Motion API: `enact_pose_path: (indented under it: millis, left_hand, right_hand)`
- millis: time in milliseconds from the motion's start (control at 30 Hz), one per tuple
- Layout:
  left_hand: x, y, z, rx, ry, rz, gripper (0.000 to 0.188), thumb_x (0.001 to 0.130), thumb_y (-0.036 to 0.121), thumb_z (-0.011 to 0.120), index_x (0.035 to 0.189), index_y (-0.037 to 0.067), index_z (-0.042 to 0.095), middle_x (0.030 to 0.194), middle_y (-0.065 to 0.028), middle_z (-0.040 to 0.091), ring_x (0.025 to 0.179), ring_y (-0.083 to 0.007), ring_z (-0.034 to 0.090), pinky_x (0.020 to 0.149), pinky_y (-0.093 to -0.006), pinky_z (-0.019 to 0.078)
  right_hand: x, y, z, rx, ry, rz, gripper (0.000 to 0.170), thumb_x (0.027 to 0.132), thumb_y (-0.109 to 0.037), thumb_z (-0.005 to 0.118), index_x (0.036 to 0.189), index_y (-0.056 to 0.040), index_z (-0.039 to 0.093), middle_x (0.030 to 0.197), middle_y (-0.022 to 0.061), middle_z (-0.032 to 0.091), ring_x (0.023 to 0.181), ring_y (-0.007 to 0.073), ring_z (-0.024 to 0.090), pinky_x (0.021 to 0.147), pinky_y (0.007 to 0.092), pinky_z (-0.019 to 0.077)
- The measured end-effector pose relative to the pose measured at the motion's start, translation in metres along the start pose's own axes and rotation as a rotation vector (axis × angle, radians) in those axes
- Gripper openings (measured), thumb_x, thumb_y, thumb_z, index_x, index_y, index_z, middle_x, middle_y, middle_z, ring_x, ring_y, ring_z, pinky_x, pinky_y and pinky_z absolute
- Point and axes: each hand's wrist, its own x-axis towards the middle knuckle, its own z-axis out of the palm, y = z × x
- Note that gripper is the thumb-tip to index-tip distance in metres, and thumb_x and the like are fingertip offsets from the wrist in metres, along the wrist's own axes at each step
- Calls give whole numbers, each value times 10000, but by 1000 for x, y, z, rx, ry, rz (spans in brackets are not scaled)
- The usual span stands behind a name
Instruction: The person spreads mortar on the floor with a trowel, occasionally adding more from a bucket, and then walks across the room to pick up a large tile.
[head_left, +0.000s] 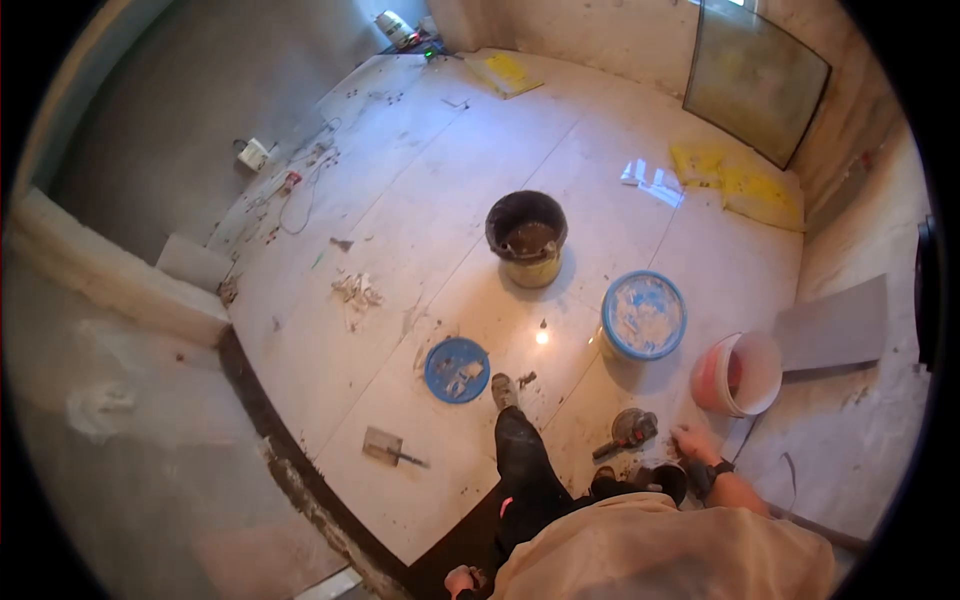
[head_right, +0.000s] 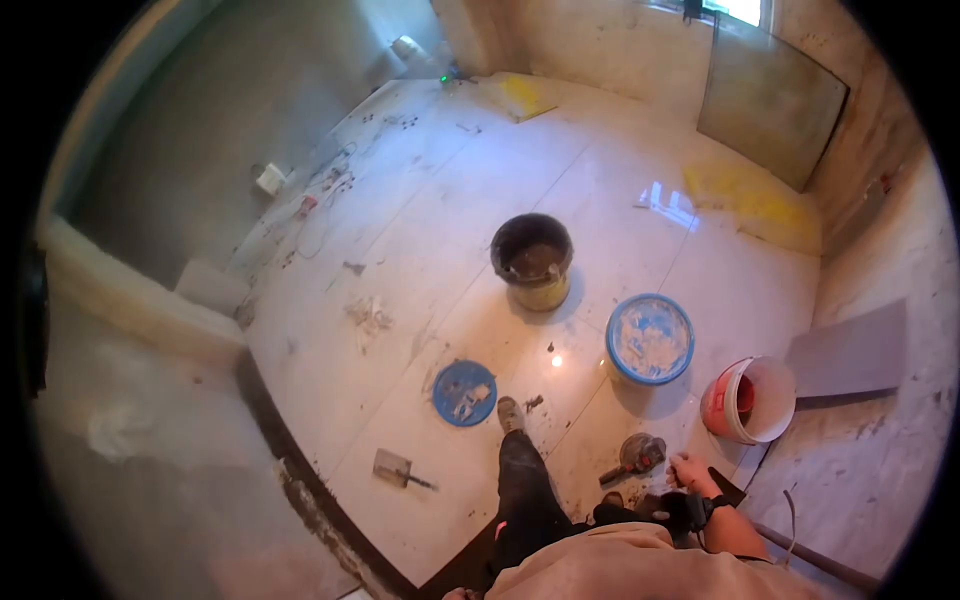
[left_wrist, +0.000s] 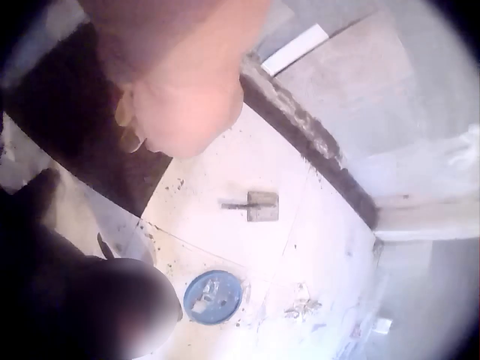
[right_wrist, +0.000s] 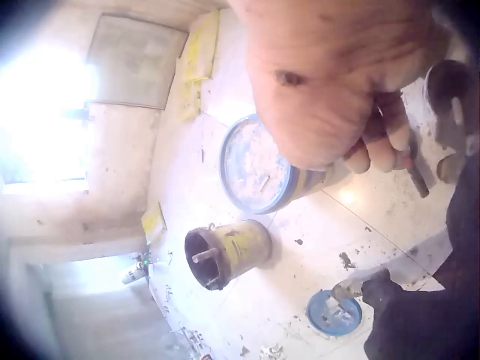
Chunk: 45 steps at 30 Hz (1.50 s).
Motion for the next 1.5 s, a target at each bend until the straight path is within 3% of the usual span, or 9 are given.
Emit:
enact_pose_path:
  millis: [300, 467, 800, 1000, 1067, 1167, 1267, 1433, 1500]
  left_hand:
    - [149, 346, 98, 29, -189, 489, 248, 844, 273, 648, 973, 62, 635, 722, -66, 586, 576, -181, 548, 482, -330, 430]
    - [-61, 533, 75, -406, -669, 654, 500, 883, 148, 619, 1330, 16, 438, 1090, -102, 619, 934, -237, 651, 779, -337, 521]
    - [80, 532, 116, -447, -663, 264, 177, 826, 115, 636, 943, -17, 624, 773, -96, 637, 609, -186, 603, 515, -310, 495]
    - [-7, 620, 68, -202, -16, -241, 242, 905, 164, 573, 1045, -33, 589, 980, -179, 651, 792, -290, 668, 620, -397, 555]
    - [2, 645, 53, -318, 71, -316, 238, 926, 178, 546, 1055, -17, 592, 984, -177, 648, 789, -284, 666, 625, -398, 555]
    - [46, 630, 58, -448, -94, 588, 285, 938, 284, 515, 973, 35, 649, 829, -71, 645, 664, -232, 606, 515, -375, 481]
    - [62, 667, 75, -1178, -427, 0, 343, 959, 320, 493, 1220, 101, 529, 1160, -94, 603, 979, -315, 616, 747, -467, 516]
    - [88, 722, 138, -337, -423, 395, 402, 966, 351, 429, 1271, 96, 488, 1243, -162, 553, 1062, -364, 587, 814, -518, 495]
    - [94, 779, 154, -479, -356, -43, 374, 964, 310, 444, 1248, 74, 504, 1196, -166, 570, 1005, -347, 603, 764, -494, 508]
  right_hand:
    - [-12, -115, 70, 2, 191, -23, 187, 889, -164, 553, 935, 15, 578, 706, 121, 593, 561, 223, 607, 456, 340, 497]
    - [-7, -204, 118, 71, 268, 7, 165, 882, -154, 527, 910, 6, 561, 672, 126, 577, 515, 251, 605, 418, 355, 493]
    - [80, -313, 196, -166, 202, 182, 212, 871, -146, 519, 944, 44, 578, 714, 171, 623, 514, 281, 630, 407, 393, 508]
    - [260, -385, 208, -461, 117, -3, 232, 873, -127, 505, 901, 87, 591, 720, 194, 632, 521, 299, 638, 412, 404, 519]
    - [230, -526, 294, -343, 161, 54, 214, 861, -124, 519, 863, 75, 599, 713, 184, 635, 500, 296, 632, 431, 416, 535]
    - [310, -644, 359, -467, 0, -126, 209, 855, -119, 512, 865, 71, 600, 703, 180, 631, 517, 289, 630, 436, 410, 534]
    - [405, -768, 451, -935, -32, -865, 204, 881, -138, 511, 881, 50, 591, 697, 156, 621, 533, 251, 617, 454, 374, 519]
    - [345, -969, 719, -395, -298, -529, 275, 922, -208, 543, 1010, 48, 591, 730, 121, 626, 567, 186, 612, 503, 308, 503]
    - [347, -1001, 798, -433, -379, -597, 280, 927, -214, 548, 1018, 47, 593, 749, 120, 635, 557, 178, 611, 489, 300, 497]
